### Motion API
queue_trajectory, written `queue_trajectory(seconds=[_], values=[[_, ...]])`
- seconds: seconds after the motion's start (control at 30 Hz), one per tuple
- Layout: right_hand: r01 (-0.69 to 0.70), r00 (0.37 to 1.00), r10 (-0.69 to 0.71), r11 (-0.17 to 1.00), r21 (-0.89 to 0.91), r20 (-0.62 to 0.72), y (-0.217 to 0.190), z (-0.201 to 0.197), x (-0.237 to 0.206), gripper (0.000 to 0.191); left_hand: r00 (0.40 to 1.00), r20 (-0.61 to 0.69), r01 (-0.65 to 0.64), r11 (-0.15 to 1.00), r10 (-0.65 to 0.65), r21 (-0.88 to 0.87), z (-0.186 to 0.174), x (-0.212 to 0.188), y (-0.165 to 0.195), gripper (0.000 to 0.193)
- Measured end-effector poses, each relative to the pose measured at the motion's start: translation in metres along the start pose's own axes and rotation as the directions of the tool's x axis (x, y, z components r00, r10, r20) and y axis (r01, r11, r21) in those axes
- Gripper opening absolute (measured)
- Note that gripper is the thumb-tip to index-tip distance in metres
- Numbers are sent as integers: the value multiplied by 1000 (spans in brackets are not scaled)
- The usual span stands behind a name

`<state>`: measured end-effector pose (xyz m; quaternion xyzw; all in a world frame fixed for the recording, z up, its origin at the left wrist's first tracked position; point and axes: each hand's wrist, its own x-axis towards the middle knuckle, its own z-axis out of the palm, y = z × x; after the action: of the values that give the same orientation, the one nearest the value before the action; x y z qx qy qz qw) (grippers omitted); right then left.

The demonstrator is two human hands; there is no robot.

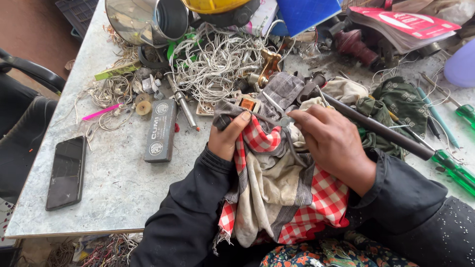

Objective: The person disassembles a small electrical component, likely a starter solenoid, using a hammer, screwdriver, and pliers. They remove metal plates and copper coils, then reassemble the unit on a cluttered workbench.

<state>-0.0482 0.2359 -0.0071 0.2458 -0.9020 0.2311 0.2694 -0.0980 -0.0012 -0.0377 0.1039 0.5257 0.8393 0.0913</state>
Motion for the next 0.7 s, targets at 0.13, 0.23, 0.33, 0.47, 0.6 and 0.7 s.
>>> queue_trajectory(seconds=[0.13,0.23,0.33,0.47,0.6,0.7], values=[[37,997,-40,998,-49,-64,3,-1,-4,28,993,92,83,994,-76,-66,0,-4,0,23],[-73,974,101,987,143,-202,10,-4,-1,36,995,87,47,994,-38,-98,2,0,-7,21],[-153,935,211,965,211,-286,24,-12,2,33,996,85,-27,998,23,52,5,-1,-16,19],[-64,996,75,979,194,-49,33,-8,3,30,987,64,156,968,-147,-195,1,0,-16,22],[-32,997,24,993,112,69,33,-2,-1,27,991,9,137,977,-137,-162,-1,1,-15,25],[-101,988,89,991,87,126,32,-2,0,28,998,0,56,989,-56,-134,-2,2,-15,26]])
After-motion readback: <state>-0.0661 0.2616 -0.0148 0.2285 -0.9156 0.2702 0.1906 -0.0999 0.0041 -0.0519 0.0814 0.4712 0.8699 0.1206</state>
